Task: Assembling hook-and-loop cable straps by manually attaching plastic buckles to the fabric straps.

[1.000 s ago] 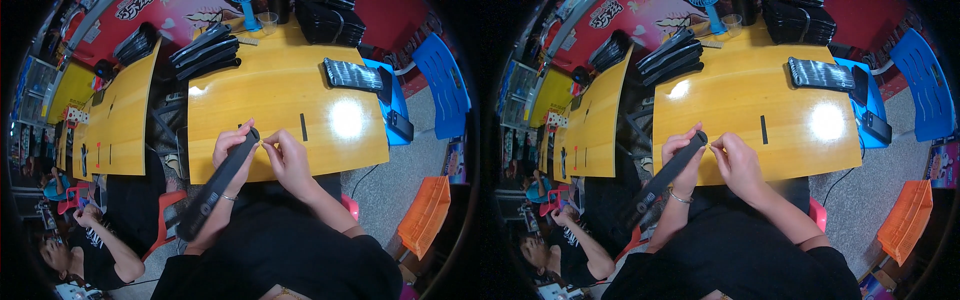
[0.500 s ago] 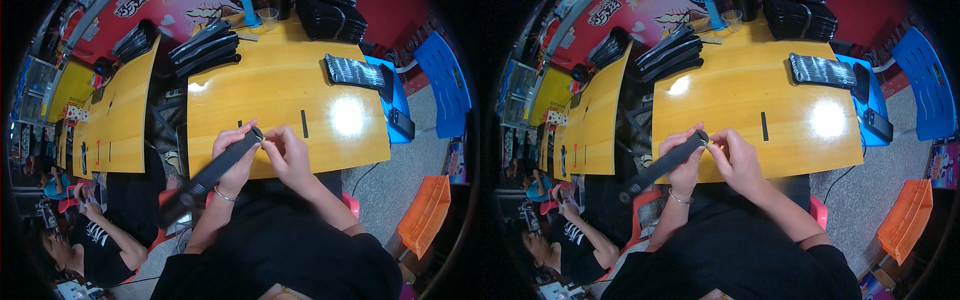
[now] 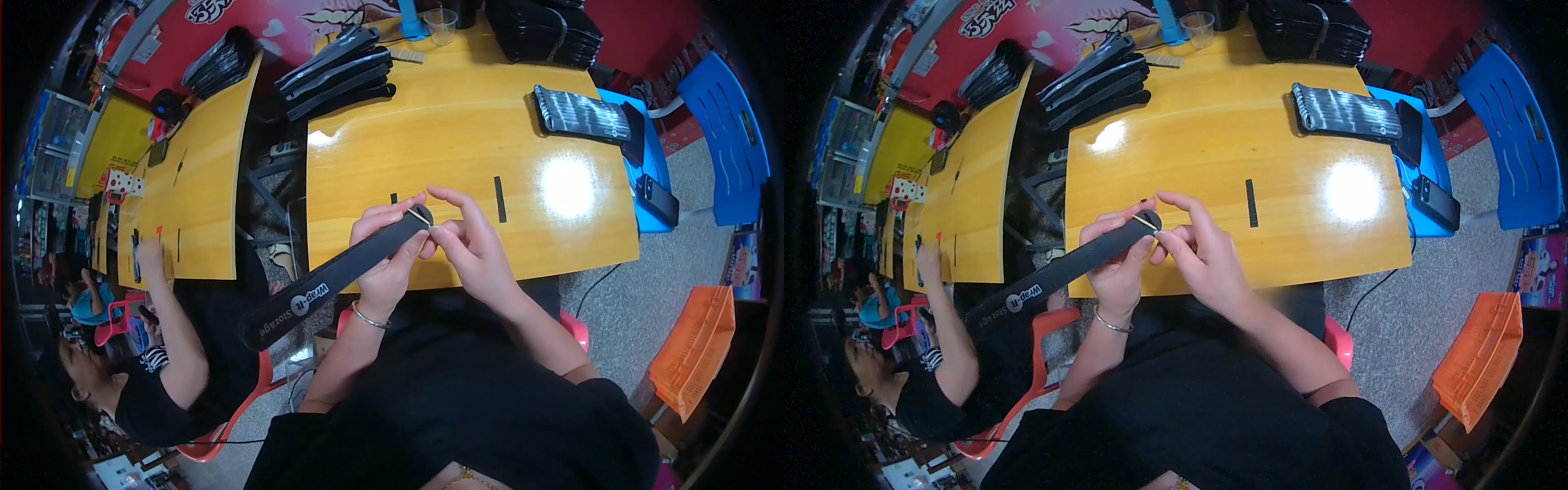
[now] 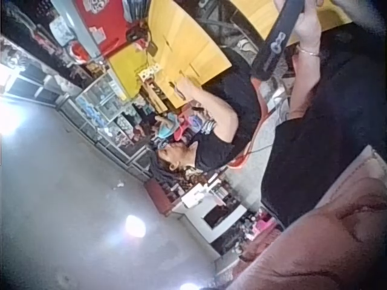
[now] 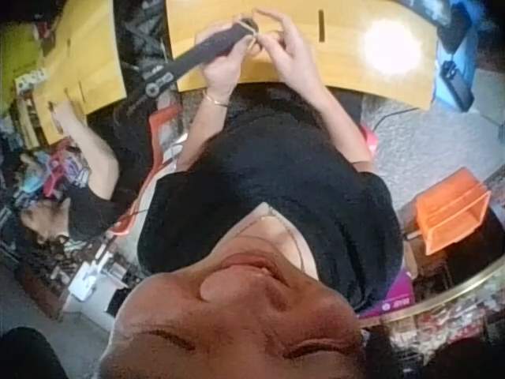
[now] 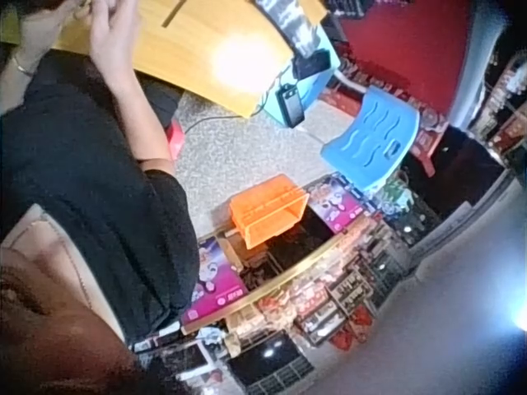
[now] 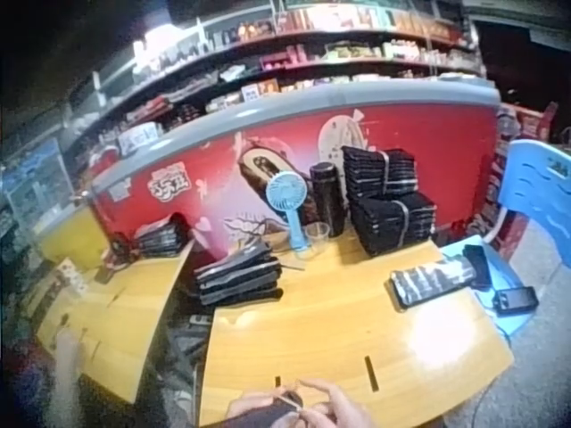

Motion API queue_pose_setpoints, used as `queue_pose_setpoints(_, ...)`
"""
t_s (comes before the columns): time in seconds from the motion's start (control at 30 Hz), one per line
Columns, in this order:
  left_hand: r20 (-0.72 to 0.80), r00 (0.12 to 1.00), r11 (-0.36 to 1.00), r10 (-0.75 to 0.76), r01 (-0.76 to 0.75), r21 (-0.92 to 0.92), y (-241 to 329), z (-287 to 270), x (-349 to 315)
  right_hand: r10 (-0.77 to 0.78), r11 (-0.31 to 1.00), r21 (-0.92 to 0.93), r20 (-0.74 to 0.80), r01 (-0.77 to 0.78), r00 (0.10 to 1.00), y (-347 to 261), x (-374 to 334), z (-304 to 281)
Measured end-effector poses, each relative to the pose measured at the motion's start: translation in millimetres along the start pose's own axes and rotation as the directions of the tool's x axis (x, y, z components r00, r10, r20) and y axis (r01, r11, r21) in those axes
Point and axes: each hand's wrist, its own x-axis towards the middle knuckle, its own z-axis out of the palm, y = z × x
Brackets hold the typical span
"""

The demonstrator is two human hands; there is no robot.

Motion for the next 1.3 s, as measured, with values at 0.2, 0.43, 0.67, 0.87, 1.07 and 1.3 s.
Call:
queue_pose_setpoints(0.2,-0.064,0.995,0.995,-0.072,0.067,-0.076,1.4,0.3,-1.8,-0.123,0.992,0.023,-0.043,0.124,0.992,2.9,1.6,3.2)
queue_pose_setpoints(0.43,0.056,0.924,0.856,-0.378,0.372,-0.358,-0.8,-18.9,4.5,-0.348,0.855,-0.374,0.097,0.358,0.933,3.1,11.6,-19.7)
queue_pose_setpoints(0.67,0.025,0.808,0.686,-0.589,0.516,-0.513,11.1,-2.2,13.2,-0.328,0.898,-0.318,-0.021,0.305,0.944,2.5,12.2,-3.6)
queue_pose_setpoints(0.87,-0.041,0.845,0.806,-0.533,0.493,-0.328,6.1,-1.1,7.9,-0.331,0.898,-0.34,-0.1,0.28,0.938,11.4,11.5,6.4)
queue_pose_setpoints(1.07,0.109,0.836,0.823,-0.538,0.549,-0.144,-2.0,-20.3,7.2,-0.271,0.92,-0.319,-0.099,0.228,0.957,16.1,6.7,4.0)
queue_pose_setpoints(1.3,0.18,0.782,0.771,-0.597,0.621,-0.141,12.6,-23.0,9.9,-0.247,0.945,-0.253,-0.133,0.208,0.96,19.4,0.3,5.3)
